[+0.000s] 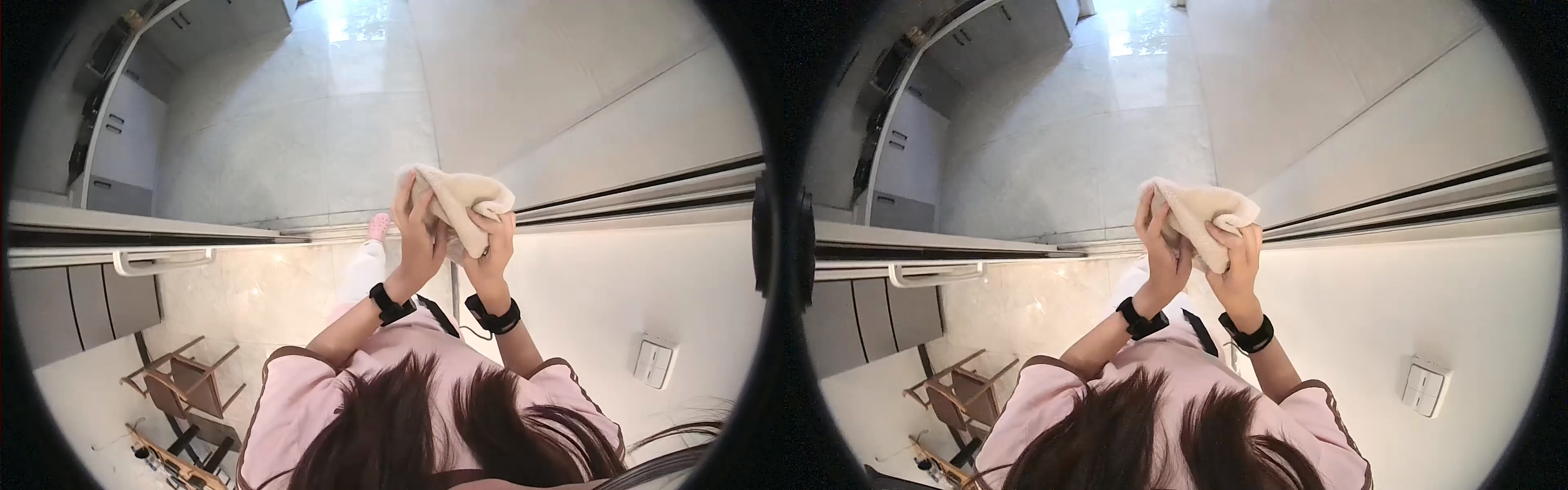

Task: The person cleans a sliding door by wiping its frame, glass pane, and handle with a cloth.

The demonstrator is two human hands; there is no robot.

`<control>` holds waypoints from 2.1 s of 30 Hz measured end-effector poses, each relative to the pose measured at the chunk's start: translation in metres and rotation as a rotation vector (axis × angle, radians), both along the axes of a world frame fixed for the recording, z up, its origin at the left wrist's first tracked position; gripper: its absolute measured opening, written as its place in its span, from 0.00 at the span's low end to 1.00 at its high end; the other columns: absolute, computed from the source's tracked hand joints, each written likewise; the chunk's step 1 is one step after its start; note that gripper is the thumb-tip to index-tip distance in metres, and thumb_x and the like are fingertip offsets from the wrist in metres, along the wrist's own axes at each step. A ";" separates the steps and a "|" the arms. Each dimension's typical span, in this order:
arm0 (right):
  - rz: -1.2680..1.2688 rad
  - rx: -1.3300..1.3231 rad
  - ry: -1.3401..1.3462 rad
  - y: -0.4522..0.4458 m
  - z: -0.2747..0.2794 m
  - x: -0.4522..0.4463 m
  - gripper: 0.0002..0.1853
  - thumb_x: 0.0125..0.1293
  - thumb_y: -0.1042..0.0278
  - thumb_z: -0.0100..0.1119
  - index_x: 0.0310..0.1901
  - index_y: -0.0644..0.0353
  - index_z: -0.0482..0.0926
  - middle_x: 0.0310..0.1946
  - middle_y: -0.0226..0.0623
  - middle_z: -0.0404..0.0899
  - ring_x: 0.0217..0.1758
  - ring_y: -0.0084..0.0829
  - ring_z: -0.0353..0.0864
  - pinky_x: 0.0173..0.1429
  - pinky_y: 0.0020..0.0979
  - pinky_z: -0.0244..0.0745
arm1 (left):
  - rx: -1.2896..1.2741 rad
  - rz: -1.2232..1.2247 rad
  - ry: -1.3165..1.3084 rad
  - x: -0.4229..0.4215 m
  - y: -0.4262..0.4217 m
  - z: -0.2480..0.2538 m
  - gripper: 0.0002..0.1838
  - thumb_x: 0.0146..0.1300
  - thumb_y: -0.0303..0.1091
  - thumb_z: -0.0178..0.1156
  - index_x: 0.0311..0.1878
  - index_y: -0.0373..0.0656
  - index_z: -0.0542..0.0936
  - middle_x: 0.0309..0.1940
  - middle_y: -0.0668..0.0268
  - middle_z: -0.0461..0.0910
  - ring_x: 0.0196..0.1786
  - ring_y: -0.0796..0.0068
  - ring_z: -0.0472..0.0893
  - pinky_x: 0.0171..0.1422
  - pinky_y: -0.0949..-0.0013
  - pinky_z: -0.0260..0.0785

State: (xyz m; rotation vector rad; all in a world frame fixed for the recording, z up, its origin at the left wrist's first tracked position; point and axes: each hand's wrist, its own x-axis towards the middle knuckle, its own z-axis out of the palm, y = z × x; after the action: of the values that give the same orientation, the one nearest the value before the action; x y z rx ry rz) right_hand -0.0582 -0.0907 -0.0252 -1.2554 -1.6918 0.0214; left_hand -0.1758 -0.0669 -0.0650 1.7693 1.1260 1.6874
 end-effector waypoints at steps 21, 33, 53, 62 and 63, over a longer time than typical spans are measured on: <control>0.515 0.135 0.301 -0.092 0.023 -0.340 0.21 0.40 0.77 0.74 0.41 0.52 0.85 0.48 0.43 0.76 0.49 0.46 0.76 0.50 0.40 0.71 | 0.573 0.632 0.392 -0.373 -0.124 0.021 0.30 0.47 0.33 0.71 0.53 0.65 0.70 0.62 0.54 0.53 0.64 0.54 0.55 0.64 0.47 0.55; 0.487 0.250 0.091 -0.017 0.089 -0.520 0.29 0.47 0.75 0.63 0.55 0.50 0.78 0.54 0.42 0.69 0.49 0.45 0.65 0.52 0.39 0.64 | 0.484 0.638 0.154 -0.527 -0.039 0.098 0.26 0.58 0.19 0.50 0.62 0.40 0.62 0.69 0.42 0.49 0.70 0.47 0.50 0.71 0.48 0.41; 0.347 0.163 -0.175 -0.033 0.067 -0.574 0.34 0.49 0.76 0.60 0.63 0.61 0.70 0.61 0.49 0.62 0.61 0.49 0.55 0.61 0.46 0.47 | 0.414 0.794 0.360 -0.570 -0.006 0.061 0.31 0.57 0.44 0.66 0.56 0.48 0.59 0.64 0.52 0.50 0.67 0.54 0.52 0.69 0.48 0.51; 0.135 0.265 0.019 -0.034 0.056 -0.659 0.33 0.51 0.75 0.59 0.63 0.70 0.65 0.62 0.53 0.64 0.63 0.55 0.56 0.66 0.52 0.45 | 0.776 0.587 0.536 -0.676 0.002 0.094 0.23 0.51 0.34 0.66 0.53 0.65 0.77 0.58 0.76 0.68 0.58 0.62 0.60 0.59 0.63 0.57; 0.136 0.275 0.061 -0.032 0.058 -0.673 0.33 0.49 0.75 0.61 0.60 0.70 0.69 0.61 0.54 0.65 0.62 0.56 0.57 0.67 0.51 0.45 | 0.735 0.618 0.511 -0.688 -0.001 0.098 0.23 0.51 0.33 0.66 0.53 0.65 0.77 0.58 0.75 0.68 0.58 0.62 0.59 0.59 0.63 0.57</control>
State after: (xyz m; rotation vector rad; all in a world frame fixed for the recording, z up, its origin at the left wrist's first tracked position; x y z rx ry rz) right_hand -0.7311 -0.1231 0.0331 -0.9261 -1.6608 -0.0877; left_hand -0.8639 -0.0677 0.0329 2.6033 1.5023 2.2858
